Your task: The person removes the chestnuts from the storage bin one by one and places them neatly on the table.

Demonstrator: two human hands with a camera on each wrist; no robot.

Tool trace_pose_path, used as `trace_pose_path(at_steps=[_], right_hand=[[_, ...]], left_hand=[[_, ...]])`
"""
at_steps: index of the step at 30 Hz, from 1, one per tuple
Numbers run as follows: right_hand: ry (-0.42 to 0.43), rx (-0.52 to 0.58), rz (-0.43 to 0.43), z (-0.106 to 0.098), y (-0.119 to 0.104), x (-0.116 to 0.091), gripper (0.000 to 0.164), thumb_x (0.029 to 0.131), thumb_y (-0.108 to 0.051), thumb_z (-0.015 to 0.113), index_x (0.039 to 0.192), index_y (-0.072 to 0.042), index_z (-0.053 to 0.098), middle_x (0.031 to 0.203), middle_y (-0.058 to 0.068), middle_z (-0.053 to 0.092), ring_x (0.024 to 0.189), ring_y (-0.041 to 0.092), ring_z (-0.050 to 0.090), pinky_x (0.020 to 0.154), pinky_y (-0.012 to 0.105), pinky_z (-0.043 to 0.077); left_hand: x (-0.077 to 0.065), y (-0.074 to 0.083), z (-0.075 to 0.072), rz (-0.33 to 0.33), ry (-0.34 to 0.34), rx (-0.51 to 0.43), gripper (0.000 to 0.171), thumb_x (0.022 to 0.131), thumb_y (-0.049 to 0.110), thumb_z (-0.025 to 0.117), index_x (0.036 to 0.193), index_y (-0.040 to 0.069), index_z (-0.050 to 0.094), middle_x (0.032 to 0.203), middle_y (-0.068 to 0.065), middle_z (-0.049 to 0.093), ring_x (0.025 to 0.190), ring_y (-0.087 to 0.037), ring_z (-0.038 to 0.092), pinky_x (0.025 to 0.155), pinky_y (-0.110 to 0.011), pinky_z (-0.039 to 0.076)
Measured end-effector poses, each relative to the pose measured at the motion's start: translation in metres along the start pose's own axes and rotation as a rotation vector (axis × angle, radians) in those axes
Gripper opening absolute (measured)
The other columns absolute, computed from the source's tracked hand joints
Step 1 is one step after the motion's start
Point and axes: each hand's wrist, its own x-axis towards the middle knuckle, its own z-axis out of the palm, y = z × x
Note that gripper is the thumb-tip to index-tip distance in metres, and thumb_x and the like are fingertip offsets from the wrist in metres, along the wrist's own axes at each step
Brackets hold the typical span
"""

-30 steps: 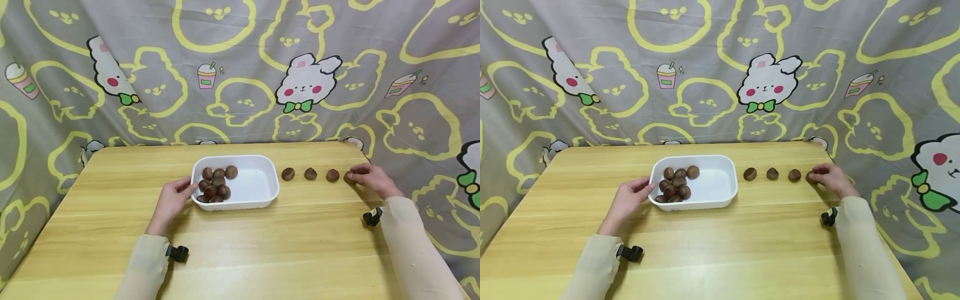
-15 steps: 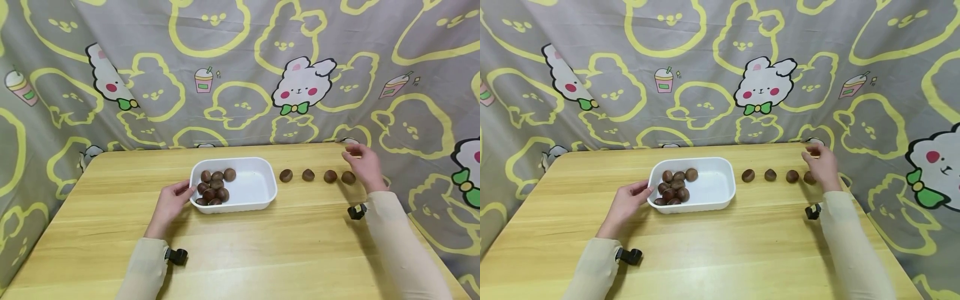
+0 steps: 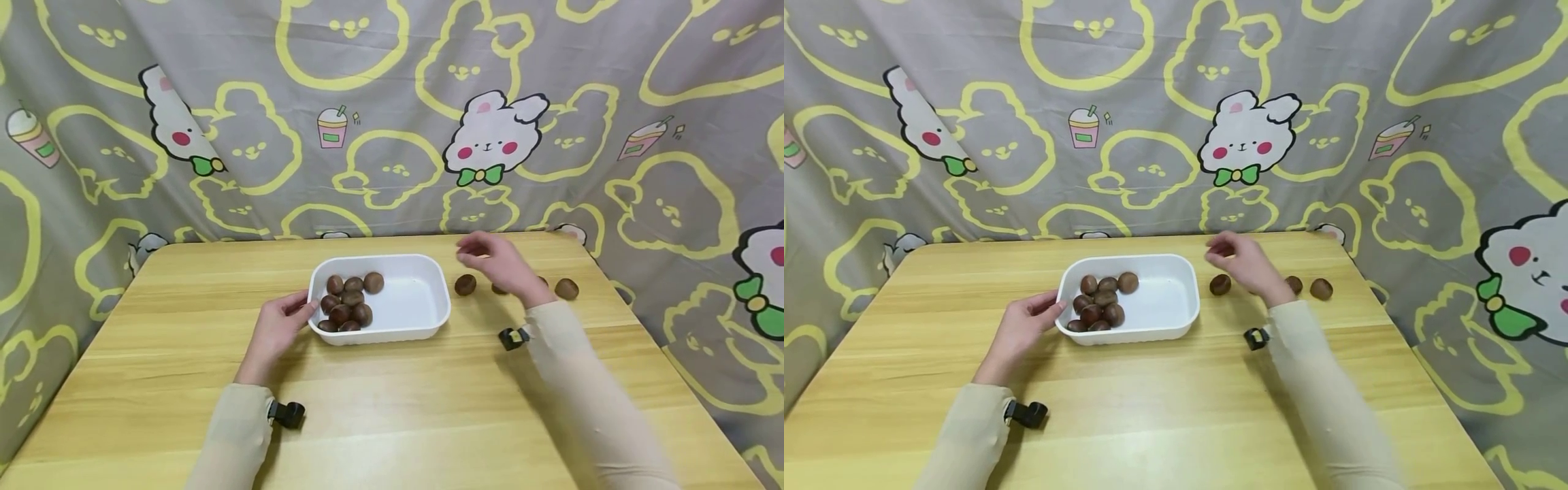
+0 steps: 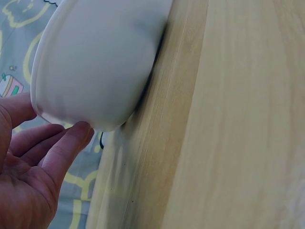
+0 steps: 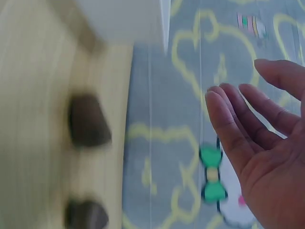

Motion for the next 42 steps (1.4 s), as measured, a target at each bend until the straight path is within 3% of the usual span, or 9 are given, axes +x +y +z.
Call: trace_pose_path(at_steps=[9, 18, 26, 42], right_hand=[[-0.213, 0.064, -0.094, 0.082, -0.037, 0.020, 0.025, 0.090, -0.011, 0.071, 0.112, 0.000, 0.066, 0.102, 0.009, 0.067, 0.096, 0.021, 0.062, 0.087, 0.034, 0.052], [-0.348, 0.029, -0.098, 0.132, -0.037, 0.031, 0.028, 0.086, -0.008, 0.074, 0.111, 0.002, 0.067, 0.106, 0.013, 0.067, 0.094, 0.017, 0.062, 0.086, 0.027, 0.051], [-0.410, -0.019, -0.078, 0.152, -0.039, 0.034, 0.031, 0.082, -0.008, 0.078, 0.110, -0.001, 0.068, 0.097, 0.007, 0.067, 0.088, 0.013, 0.061, 0.079, 0.023, 0.052], [-0.423, -0.076, -0.117, 0.160, -0.039, 0.033, 0.034, 0.077, -0.008, 0.084, 0.105, -0.006, 0.066, 0.093, 0.000, 0.064, 0.089, 0.014, 0.059, 0.082, 0.025, 0.050]], left_hand=[[-0.001, -0.002, 0.000, -0.007, 0.012, 0.009, 0.043, 0.097, 0.020, 0.064, 0.133, -0.005, 0.058, 0.123, -0.022, 0.063, 0.112, -0.028, 0.060, 0.086, -0.023, 0.054], [0.000, -0.001, 0.002, -0.018, 0.011, -0.004, 0.043, 0.097, 0.018, 0.064, 0.133, -0.005, 0.058, 0.124, -0.023, 0.062, 0.111, -0.028, 0.060, 0.085, -0.023, 0.055], [-0.001, -0.002, 0.002, -0.024, 0.016, -0.011, 0.043, 0.097, 0.018, 0.064, 0.133, -0.005, 0.057, 0.125, -0.023, 0.062, 0.111, -0.028, 0.060, 0.085, -0.023, 0.055], [-0.002, -0.001, 0.003, -0.024, 0.031, -0.021, 0.042, 0.097, 0.018, 0.065, 0.132, -0.004, 0.058, 0.124, -0.022, 0.062, 0.111, -0.027, 0.060, 0.084, -0.022, 0.054]])
